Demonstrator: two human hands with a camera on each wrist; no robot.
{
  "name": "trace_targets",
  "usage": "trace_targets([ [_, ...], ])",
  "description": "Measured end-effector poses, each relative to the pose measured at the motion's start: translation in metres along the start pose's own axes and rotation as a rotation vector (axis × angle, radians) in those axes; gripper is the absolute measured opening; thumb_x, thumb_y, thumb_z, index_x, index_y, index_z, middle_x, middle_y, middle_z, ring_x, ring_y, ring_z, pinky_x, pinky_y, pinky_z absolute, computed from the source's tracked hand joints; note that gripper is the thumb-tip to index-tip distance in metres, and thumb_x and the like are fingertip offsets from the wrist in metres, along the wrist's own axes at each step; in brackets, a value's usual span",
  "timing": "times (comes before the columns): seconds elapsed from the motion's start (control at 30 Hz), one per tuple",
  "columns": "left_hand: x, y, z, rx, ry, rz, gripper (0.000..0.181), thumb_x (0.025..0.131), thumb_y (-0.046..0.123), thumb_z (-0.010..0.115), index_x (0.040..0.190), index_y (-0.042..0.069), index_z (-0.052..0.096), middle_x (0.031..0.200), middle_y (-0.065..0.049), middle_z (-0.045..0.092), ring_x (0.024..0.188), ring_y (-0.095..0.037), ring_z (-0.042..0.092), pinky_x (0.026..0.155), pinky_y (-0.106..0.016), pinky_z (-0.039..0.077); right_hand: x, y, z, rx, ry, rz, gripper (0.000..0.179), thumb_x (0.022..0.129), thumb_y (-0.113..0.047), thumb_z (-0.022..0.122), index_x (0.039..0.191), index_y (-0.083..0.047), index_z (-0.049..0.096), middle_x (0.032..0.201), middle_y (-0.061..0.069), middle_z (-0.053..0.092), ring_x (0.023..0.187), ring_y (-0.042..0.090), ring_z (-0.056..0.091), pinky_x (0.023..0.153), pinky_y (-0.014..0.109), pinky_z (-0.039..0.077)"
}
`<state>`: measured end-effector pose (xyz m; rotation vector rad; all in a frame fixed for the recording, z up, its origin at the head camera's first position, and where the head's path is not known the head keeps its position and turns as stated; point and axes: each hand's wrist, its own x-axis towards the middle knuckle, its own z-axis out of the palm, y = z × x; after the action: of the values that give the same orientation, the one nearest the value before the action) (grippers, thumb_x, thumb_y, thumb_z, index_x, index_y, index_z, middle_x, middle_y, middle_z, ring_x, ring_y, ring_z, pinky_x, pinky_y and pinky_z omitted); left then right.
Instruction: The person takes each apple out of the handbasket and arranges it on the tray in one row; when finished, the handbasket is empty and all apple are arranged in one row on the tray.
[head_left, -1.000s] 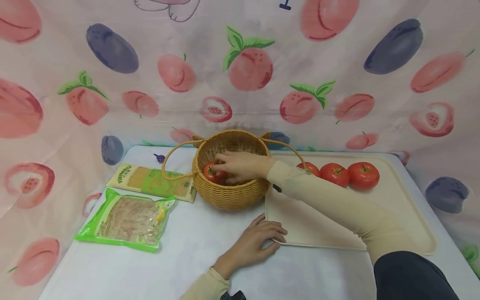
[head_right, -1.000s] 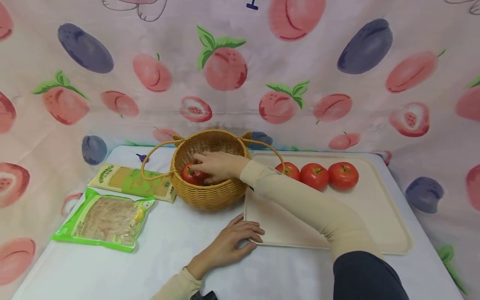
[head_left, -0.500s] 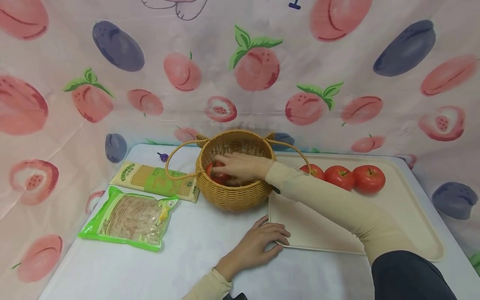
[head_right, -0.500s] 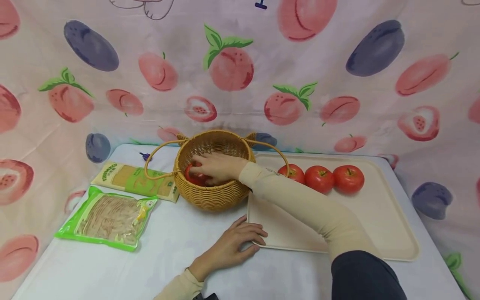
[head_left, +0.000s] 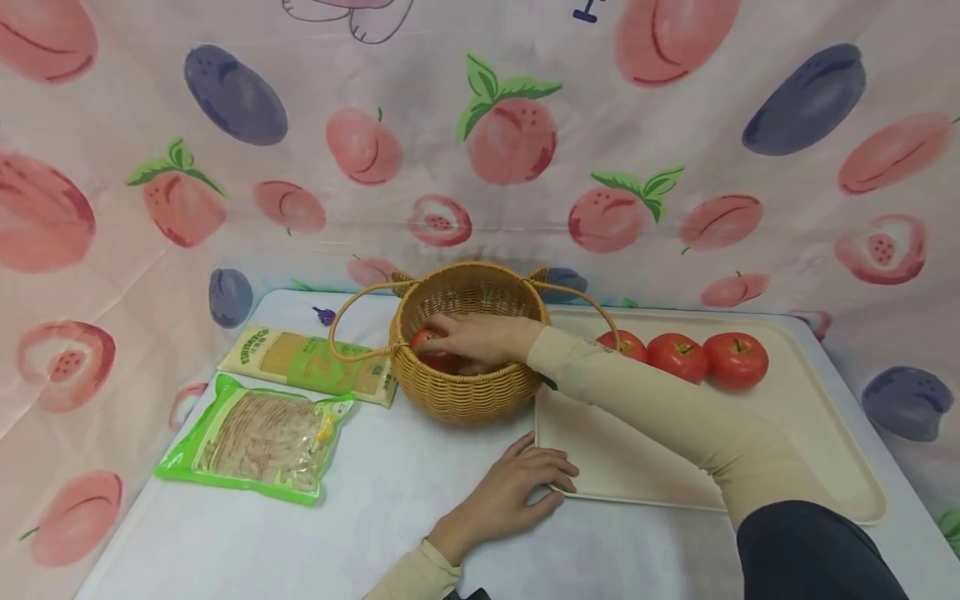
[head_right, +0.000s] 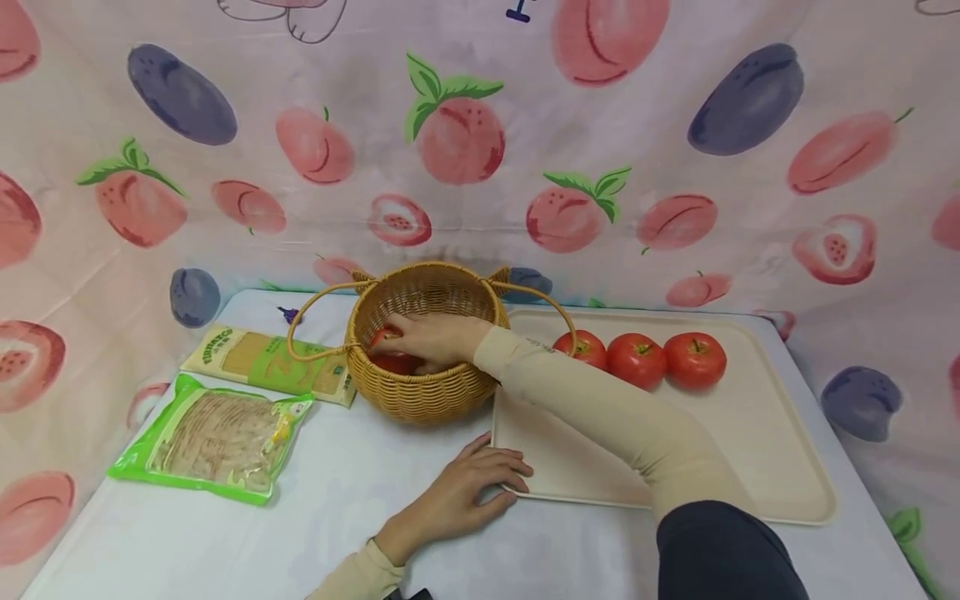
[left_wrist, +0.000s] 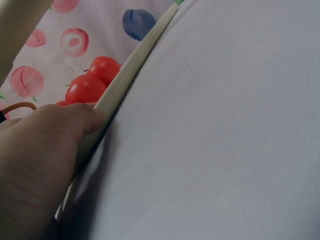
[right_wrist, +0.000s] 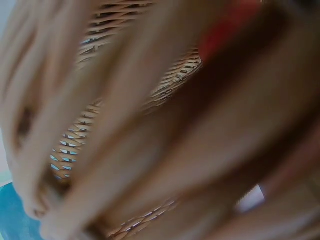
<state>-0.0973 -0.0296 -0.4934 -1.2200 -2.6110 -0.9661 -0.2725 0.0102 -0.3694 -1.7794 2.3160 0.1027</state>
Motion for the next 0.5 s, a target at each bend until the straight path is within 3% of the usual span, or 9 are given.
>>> trace_targets([
  [0.07,-0.0004,-0.0002,-0.0002,0.000,0.005,0.001,0.012,0.094,0.026,0.057,0.102,0.028,0.066,0.121,0.016,0.061,0.127,-0.005,0.048,0.117,-0.046,0.026,0.0010,-0.0005,-0.0004,0.013,0.014,-0.017,0.056,0.091,-0.023,0.060,0.143,-0.026,0.037,0.138,0.012,0.030,0.095,0.018,0.055,0.081,0.027,0.052],
  [0.2,-0.0008,-0.0007,0.0003,0.001,0.009,0.002,0.012,0.094,0.026,0.057,0.102,0.028,0.066,0.122,0.016,0.061,0.127,-0.004,0.047,0.117,-0.046,0.026,0.0015,-0.0015,-0.0019,0.040,0.003,-0.033,0.058,0.090,-0.019,0.061,0.143,-0.024,0.037,0.136,0.013,0.029,0.096,0.017,0.053,0.081,0.026,0.052],
  [0.4,-0.0007,-0.0001,0.0010,-0.002,0.002,0.000,0.012,0.094,0.026,0.057,0.102,0.028,0.066,0.122,0.016,0.061,0.127,-0.004,0.047,0.117,-0.046,0.026,0.0005,-0.0025,-0.0026,0.027,-0.068,-0.010,0.062,0.092,-0.018,0.060,0.146,-0.026,0.032,0.154,0.014,0.017,0.129,0.034,0.043,0.103,0.041,0.046],
  [0.5,-0.0007,0.0005,-0.0001,0.000,0.003,0.004,0.012,0.094,0.025,0.058,0.102,0.028,0.066,0.121,0.016,0.062,0.127,-0.004,0.048,0.117,-0.046,0.026,0.0009,-0.0027,-0.0023,0.014,-0.090,0.004,0.060,0.093,-0.019,0.058,0.147,-0.029,0.032,0.155,0.011,0.019,0.132,0.035,0.039,0.107,0.044,0.042],
])
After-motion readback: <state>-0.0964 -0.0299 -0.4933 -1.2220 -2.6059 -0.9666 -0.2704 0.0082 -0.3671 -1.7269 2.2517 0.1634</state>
